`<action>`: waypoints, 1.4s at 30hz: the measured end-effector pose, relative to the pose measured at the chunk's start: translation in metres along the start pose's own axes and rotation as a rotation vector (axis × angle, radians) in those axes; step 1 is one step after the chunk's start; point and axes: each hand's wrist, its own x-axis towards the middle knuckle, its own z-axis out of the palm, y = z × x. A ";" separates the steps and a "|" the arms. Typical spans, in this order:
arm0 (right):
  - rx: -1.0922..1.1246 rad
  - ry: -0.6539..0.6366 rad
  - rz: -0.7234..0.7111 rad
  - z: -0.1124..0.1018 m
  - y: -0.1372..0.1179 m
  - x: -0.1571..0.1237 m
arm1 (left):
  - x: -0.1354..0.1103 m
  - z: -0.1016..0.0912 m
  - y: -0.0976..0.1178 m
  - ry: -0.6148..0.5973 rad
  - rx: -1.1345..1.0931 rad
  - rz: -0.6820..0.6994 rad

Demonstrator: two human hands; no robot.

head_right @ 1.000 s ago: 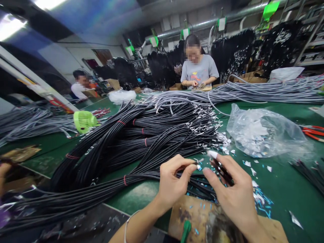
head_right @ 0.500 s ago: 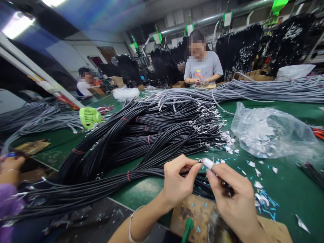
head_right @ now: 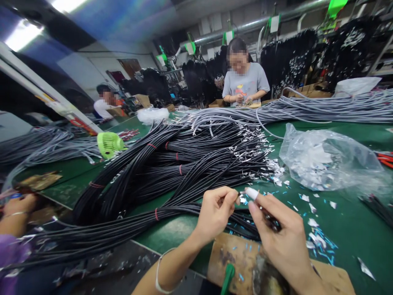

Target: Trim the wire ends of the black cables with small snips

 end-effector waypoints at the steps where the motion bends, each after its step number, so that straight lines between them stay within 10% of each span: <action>1: 0.003 0.018 0.051 0.001 0.001 0.002 | 0.000 0.000 0.001 -0.008 0.017 0.016; 14: 0.011 0.009 0.041 0.001 0.003 0.003 | -0.004 0.003 0.007 0.054 0.149 0.159; 21: 0.036 -0.076 0.121 -0.004 -0.002 0.009 | -0.001 -0.001 0.005 -0.112 0.158 0.199; 33: -0.154 -0.089 0.079 -0.011 0.012 0.012 | 0.011 -0.010 -0.003 -0.272 -0.288 -0.098; 42: 0.025 -0.227 -0.051 -0.009 -0.001 0.008 | 0.011 -0.014 -0.001 -0.335 -0.349 -0.056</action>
